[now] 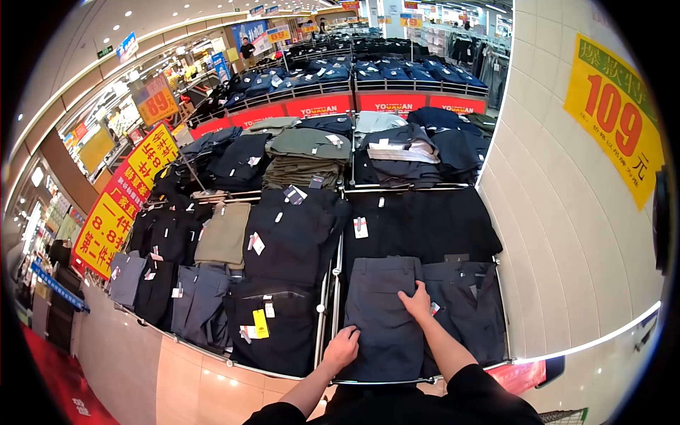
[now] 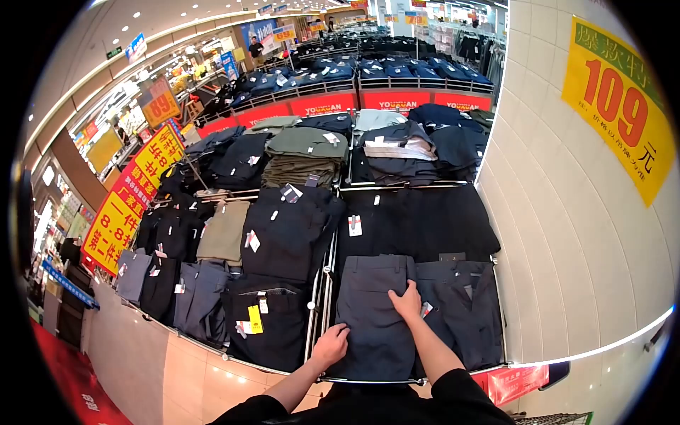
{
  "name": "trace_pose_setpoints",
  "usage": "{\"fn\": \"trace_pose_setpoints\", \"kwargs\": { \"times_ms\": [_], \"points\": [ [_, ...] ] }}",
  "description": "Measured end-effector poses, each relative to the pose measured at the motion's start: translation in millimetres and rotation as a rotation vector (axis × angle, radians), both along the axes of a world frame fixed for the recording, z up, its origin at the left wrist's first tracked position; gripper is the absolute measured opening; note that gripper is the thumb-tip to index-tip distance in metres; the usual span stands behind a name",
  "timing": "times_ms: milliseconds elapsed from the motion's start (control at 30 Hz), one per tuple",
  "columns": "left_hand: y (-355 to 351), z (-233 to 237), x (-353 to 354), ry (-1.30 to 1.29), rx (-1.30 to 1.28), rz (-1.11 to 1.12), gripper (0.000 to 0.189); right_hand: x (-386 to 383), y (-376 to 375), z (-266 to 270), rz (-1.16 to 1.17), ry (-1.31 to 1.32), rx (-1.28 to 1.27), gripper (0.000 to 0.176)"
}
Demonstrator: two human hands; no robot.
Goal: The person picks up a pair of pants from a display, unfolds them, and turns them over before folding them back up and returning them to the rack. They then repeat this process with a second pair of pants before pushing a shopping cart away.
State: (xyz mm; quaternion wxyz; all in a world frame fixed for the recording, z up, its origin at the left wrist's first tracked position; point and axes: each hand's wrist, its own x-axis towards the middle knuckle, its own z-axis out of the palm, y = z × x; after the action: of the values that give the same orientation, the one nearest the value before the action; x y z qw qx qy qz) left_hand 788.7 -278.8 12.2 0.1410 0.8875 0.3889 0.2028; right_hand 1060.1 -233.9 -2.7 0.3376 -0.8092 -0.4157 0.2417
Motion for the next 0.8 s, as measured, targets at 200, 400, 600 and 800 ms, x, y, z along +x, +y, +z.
{"fn": "trace_pose_setpoints", "kwargs": {
  "times_ms": [200, 400, 600, 800],
  "points": [
    [-3.5, -27.4, -1.1, 0.053, -0.019, 0.028, 0.031, 4.3, 14.0, -17.7, 0.157, -0.077, -0.033, 0.069],
    [-10.0, -18.5, 0.8, 0.132, -0.025, -0.040, 0.039, 9.7, 37.3, -18.2, -0.034, 0.065, 0.128, 0.068],
    [-25.4, -22.3, 18.2, 0.483, -0.361, -0.062, 0.082, 14.7, 62.4, -8.3, 0.013, 0.205, 0.115, 0.068],
    [-18.2, -24.7, 32.7, 0.705, -0.536, -0.067, 0.099, -4.1, 60.4, 20.1, -0.002, -0.118, 0.125, 0.058]
  ]
}}
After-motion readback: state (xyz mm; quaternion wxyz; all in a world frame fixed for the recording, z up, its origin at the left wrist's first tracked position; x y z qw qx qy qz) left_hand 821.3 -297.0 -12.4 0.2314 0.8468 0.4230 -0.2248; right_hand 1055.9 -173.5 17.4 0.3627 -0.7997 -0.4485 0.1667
